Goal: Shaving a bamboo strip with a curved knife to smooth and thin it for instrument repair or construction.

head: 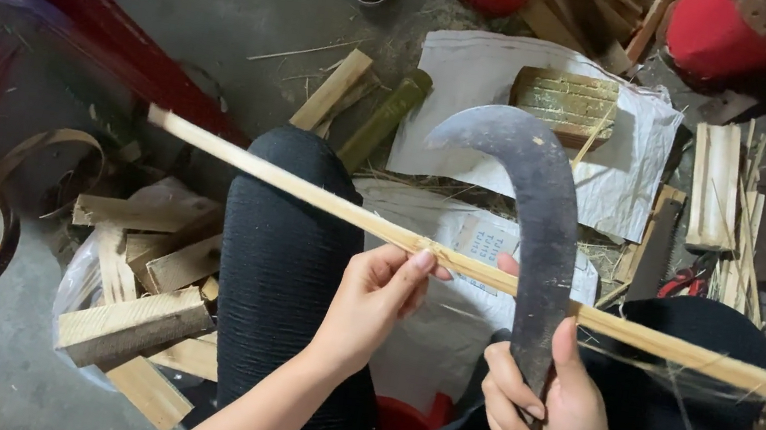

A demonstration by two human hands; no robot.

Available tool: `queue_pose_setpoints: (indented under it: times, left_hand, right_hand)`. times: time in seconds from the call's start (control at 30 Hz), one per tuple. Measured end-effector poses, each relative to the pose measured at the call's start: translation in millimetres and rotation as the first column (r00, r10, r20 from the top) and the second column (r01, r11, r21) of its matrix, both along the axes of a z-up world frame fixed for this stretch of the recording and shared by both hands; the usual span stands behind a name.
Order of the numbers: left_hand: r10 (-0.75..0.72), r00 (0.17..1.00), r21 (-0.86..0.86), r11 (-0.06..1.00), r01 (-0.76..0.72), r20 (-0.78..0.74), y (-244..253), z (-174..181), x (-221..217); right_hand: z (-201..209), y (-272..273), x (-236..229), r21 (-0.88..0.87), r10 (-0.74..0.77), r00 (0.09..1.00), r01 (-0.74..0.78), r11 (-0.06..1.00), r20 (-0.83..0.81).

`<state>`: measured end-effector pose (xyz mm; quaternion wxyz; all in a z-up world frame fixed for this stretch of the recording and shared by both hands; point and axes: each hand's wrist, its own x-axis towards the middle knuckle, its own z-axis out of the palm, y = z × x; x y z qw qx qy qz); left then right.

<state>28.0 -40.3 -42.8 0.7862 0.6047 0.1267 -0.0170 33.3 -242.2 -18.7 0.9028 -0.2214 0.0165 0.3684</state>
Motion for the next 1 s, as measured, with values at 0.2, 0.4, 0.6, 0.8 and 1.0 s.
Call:
queue_pose_setpoints:
  times: [0.2,0.4,0.6,0.8,1.0]
  left_hand:
    - [-0.196,0.979,0.112,0.973,0.201,-0.058,14,2,-8]
    - [-0.332,0.937,0.334,0.875,0.349,-0.111,28,4,-14]
    - [-0.372,0.891,0.784,0.458,0.419,-0.259,22,-28,-39]
    - [-0.478,0.811,0.579,0.574,0.580,-0.339,44,38,-62]
    - [-0.209,0.909,0.323,0.886,0.332,-0.361,123,74,-103]
  right_hand:
    - [-2,-9,2,-0.019,-0.030,0.999,0.031,0.999,0.025]
    - [-3,-14,2,0.013,-0.055,0.998,0.055,0.998,0.032]
    - [2,-32,2,0.089,-0.113,0.993,0.111,0.990,0.025]
    - [-2,-56,5,0.076,-0.171,0.982,0.165,0.983,0.081]
    - [-3,-74,7,0.097,-0.197,0.972,0.186,0.978,0.125]
